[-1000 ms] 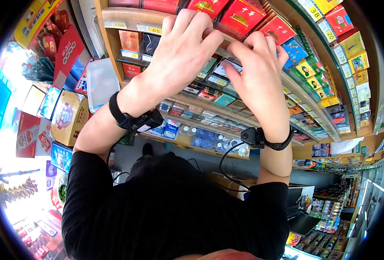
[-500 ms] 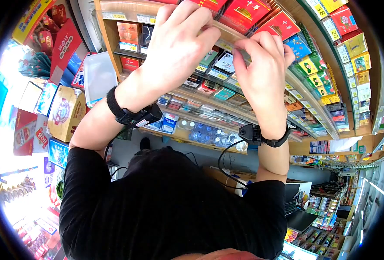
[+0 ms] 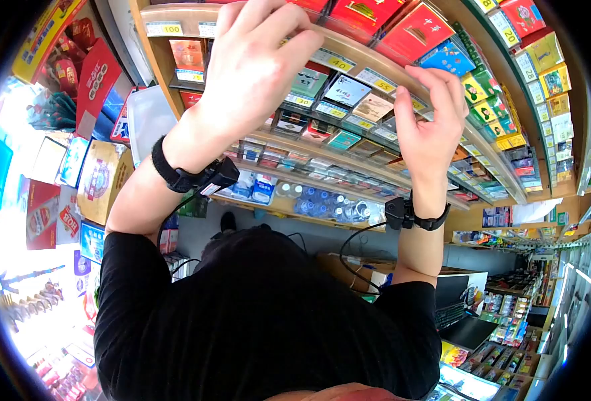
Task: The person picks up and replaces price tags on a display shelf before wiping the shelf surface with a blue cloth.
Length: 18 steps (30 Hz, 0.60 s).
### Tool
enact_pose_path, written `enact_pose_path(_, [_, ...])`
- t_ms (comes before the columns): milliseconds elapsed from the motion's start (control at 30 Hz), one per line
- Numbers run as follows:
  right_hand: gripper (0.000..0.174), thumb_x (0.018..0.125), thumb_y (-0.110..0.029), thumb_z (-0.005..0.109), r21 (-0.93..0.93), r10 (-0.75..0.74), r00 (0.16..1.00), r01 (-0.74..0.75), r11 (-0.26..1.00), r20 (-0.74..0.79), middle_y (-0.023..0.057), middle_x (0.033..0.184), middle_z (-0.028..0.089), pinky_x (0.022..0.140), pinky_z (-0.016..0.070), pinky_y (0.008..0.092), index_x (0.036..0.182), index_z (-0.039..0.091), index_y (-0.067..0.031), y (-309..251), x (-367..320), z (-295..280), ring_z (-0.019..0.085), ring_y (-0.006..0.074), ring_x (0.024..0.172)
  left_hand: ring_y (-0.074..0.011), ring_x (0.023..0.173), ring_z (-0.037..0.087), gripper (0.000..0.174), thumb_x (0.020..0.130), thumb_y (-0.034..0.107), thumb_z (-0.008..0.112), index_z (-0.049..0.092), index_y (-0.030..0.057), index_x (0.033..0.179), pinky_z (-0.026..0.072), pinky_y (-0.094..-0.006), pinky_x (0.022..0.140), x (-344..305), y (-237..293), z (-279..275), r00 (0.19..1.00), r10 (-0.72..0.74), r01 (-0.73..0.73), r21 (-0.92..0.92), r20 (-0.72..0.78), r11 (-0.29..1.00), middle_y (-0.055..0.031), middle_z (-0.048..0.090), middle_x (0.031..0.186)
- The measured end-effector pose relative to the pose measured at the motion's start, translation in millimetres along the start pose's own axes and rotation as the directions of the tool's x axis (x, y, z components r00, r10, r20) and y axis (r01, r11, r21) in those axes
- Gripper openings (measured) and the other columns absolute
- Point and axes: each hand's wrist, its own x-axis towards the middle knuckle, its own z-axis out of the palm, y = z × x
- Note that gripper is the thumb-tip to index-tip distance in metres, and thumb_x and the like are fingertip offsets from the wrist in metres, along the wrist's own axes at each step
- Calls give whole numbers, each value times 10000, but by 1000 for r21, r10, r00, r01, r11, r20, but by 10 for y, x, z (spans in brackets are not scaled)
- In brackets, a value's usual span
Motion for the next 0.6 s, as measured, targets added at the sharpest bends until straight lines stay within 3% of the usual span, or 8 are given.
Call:
enact_pose_path(33, [311, 848, -93, 797, -27, 11, 1000, -11, 1000, 21, 27, 1118, 668, 1028, 375, 427, 1154, 756, -128, -3, -25, -22, 621, 249, 1096, -361, 1114, 603, 445, 736, 119, 806, 715, 110, 1171, 465, -521, 990, 16, 17, 14, 1000, 9, -9, -8, -1, 1000, -145, 624, 1196])
enact_pose_path(100, [322, 844, -92, 803, -47, 1, 1000, -2, 999, -4, 23, 1117, 663, 1022, 371, 433, 1160, 760, -128, 25, -64, -10, 613, 250, 1097, -246, 1056, 641, 222, 813, 46, 791, 774, 111, 1024, 442, -390, 892, 99, 97, -12, 997, -27, 29, 31, -68, 999, 7, 698, 1052])
enact_pose_path(200, [331, 834, -88, 809, -141, -99, 995, 95, 986, -22, 17, 1132, 665, 999, 366, 446, 1160, 768, -123, 79, -93, -17, 601, 246, 1093, -251, 1061, 640, 220, 833, 46, 800, 779, 104, 1045, 448, -392, 885, 129, 128, -17, 998, -30, 30, 13, -46, 999, 6, 697, 1056])
enact_pose_path(433, [341, 816, -67, 807, -108, -136, 990, 131, 985, -46, 15, 1117, 667, 985, 370, 446, 1152, 779, -116, 150, -155, -9, 605, 248, 1074, -262, 1037, 639, 302, 834, 22, 779, 779, 67, 1133, 457, -406, 878, 251, 297, 11, 998, 44, -48, -109, -45, 993, -42, 695, 1085])
enact_pose_path(600, [403, 803, -46, 795, -100, -141, 986, 131, 986, -92, 20, 1133, 661, 1000, 371, 452, 1199, 763, -119, 188, -210, 1, 604, 250, 1067, -276, 1089, 620, 414, 818, 33, 786, 758, 48, 1230, 461, -431, 918, 273, 460, 81, 997, 65, -61, -112, 35, 992, -54, 671, 1184])
